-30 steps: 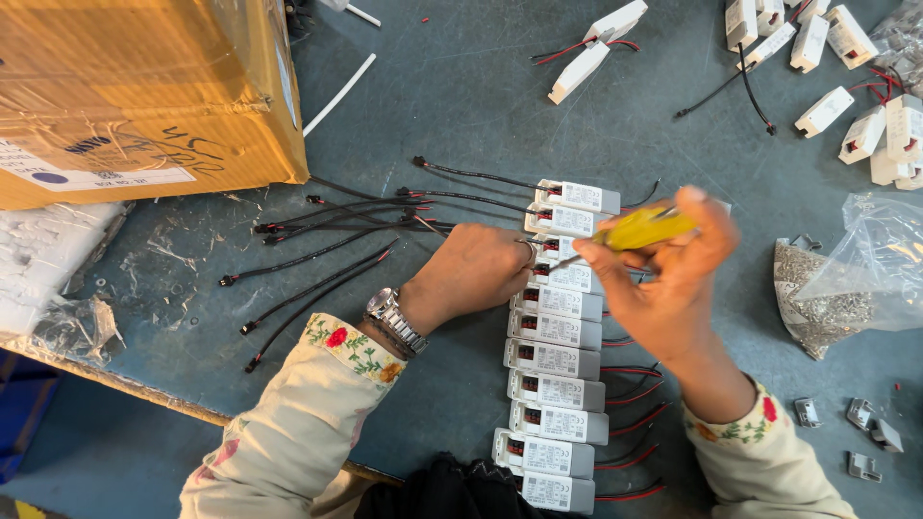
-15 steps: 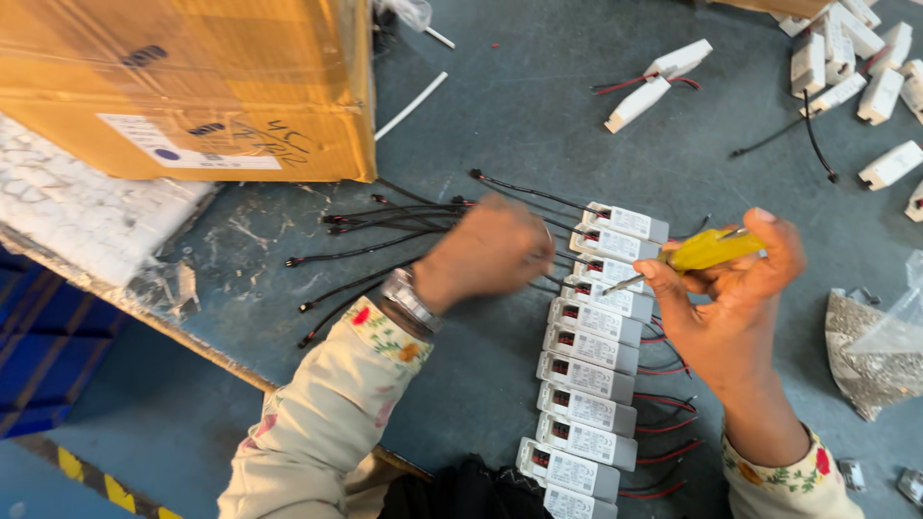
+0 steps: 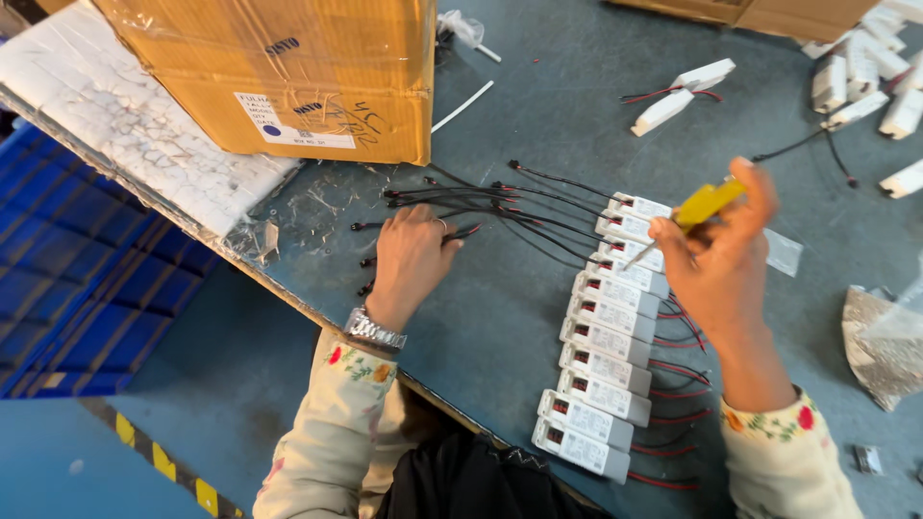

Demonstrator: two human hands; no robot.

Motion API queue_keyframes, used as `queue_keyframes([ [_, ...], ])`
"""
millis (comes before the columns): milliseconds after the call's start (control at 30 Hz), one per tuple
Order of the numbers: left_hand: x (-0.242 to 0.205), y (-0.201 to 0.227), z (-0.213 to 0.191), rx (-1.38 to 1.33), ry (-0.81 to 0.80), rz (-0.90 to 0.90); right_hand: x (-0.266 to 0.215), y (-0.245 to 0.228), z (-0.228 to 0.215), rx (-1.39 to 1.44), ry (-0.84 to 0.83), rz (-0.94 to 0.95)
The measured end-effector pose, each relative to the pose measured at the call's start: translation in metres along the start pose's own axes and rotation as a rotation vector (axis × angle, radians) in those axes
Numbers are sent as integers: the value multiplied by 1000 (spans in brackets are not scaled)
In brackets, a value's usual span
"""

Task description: The person aligns several white rectangular driver cases on a workbench and uses a yellow-handled screwdriver to tighten internal screws through small access holes in the casing.

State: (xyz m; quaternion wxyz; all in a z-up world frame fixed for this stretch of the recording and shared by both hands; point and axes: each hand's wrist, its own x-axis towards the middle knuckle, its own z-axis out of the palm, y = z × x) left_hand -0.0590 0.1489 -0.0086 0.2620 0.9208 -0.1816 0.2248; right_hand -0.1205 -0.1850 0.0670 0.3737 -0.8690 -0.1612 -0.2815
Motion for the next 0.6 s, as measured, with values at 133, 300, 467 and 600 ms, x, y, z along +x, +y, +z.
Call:
queue_keyframes([
  [133,-4,3,18,107,27,64,-6,7,-2,82,50,14],
  [300,-2,0,18,224,65,301,-22,13,-1,211,139,26],
  [467,22,20,4,24,216,333,-39,2,-4,326,222,12],
  [600,54,63,30,-453,-67,219,-40,-3,-4,320,221,32],
])
